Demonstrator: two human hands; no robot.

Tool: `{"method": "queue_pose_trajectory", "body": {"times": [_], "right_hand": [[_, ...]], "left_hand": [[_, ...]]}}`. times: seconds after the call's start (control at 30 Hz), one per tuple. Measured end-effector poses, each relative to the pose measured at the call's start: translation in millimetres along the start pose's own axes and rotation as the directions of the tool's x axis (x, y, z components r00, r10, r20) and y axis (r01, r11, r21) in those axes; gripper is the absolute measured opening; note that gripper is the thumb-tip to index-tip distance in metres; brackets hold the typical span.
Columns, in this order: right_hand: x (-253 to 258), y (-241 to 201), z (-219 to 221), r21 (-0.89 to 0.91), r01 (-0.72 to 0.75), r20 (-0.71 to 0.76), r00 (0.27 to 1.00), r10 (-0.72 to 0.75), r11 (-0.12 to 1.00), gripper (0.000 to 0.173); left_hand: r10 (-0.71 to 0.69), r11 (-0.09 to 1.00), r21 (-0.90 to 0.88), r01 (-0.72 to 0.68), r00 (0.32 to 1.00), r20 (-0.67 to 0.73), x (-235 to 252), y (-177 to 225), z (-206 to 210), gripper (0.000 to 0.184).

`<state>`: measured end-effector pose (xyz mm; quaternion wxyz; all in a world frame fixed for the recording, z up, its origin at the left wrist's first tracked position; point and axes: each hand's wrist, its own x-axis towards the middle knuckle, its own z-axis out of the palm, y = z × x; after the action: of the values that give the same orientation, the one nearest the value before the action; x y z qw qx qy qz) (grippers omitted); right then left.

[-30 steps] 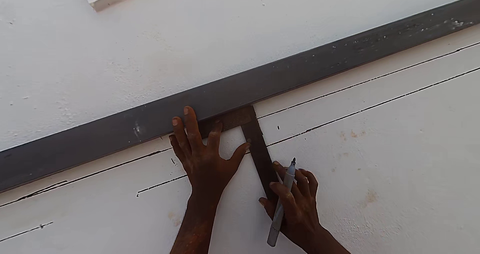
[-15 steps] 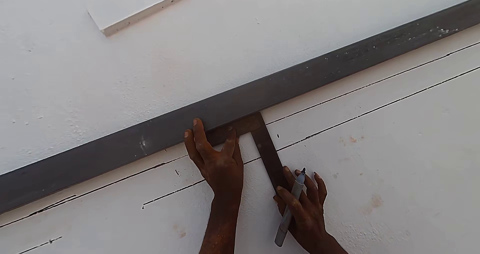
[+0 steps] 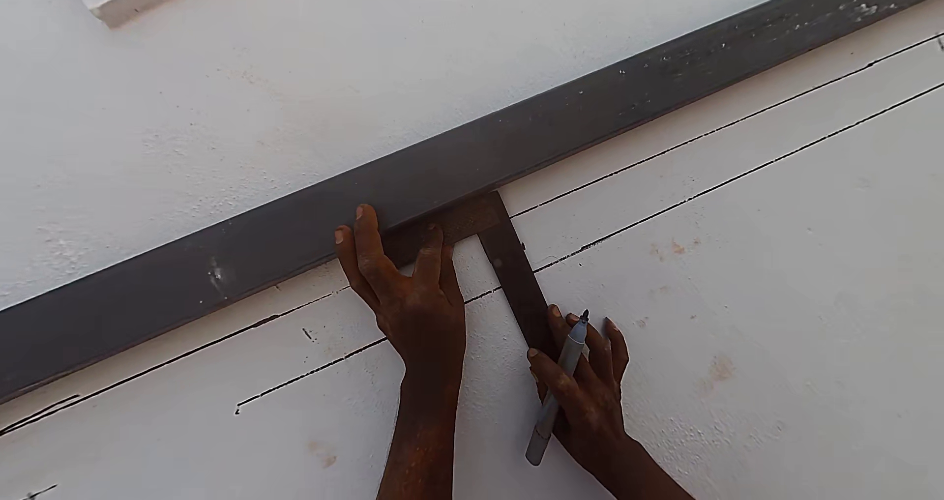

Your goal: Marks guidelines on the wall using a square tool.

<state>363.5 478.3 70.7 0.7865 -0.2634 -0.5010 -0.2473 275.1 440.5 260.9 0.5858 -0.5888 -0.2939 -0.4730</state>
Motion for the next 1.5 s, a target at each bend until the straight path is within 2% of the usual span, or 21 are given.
{"method": "queue_pose_trajectory", "body": {"times": [0.3,0.4,0.47,0.53,0.63,0.7,0.87,1.0,1.27,1.5], "right_hand": [[4.7,-0.4,-2.9,0.034,-0.043,-0.03,0.999,0.044,0.999,0.021],[28.1,4.4,-15.6,0.199,-0.086,-0.048,0.994,0.097,0.976,0.036],[57.2,8.8,-22.2,0.35,-0.128,-0.057,0.986,0.157,0.928,0.051],[90.7,10.8,-27.0,0.49,-0.17,-0.036,0.976,0.214,0.855,0.056],[130.6,22.0,-19.0,0.596,-0.141,-0.048,0.976,0.21,0.791,0.036],[148.0,25.7,-10.2,0.627,-0.121,-0.038,0.982,0.185,0.77,0.028],[160.3,19.0,1.0,0.549,-0.246,0.073,0.966,0.247,0.799,0.024],[162.1,19.3,3.8,0.539,-0.237,0.058,0.968,0.245,0.808,0.026],[171.0,24.5,-4.3,0.64,-0.28,0.14,0.958,0.249,0.716,0.023],[162.4,24.0,-18.3,0.555,-0.32,0.217,0.947,0.237,0.768,0.026]], "left_hand": [[-0.015,1.0,-0.011,0.015,1.0,-0.005,0.8,1.3,0.9,0.023],[-0.015,1.0,-0.015,0.015,1.0,-0.011,0.3,0.4,2.0,0.022],[-0.011,1.0,-0.011,0.011,1.0,-0.015,-0.2,-1.7,4.0,0.02],[-0.004,1.0,-0.014,0.004,1.0,-0.018,-0.4,-1.9,4.0,0.02],[-0.002,1.0,-0.012,0.002,1.0,-0.022,-0.8,-1.5,3.6,0.021],[-0.011,1.0,-0.013,0.011,1.0,-0.024,-0.7,-1.1,4.1,0.02],[-0.017,1.0,-0.008,0.016,1.0,-0.02,-0.6,-0.3,3.8,0.021],[-0.03,0.999,-0.014,0.03,1.0,-0.005,-1.0,0.7,2.9,0.023],[-0.021,1.0,-0.015,0.021,1.0,-0.007,-0.9,0.5,2.8,0.023],[-0.02,1.0,-0.023,0.02,1.0,-0.018,-1.4,-2.7,6.1,0.019]]}}
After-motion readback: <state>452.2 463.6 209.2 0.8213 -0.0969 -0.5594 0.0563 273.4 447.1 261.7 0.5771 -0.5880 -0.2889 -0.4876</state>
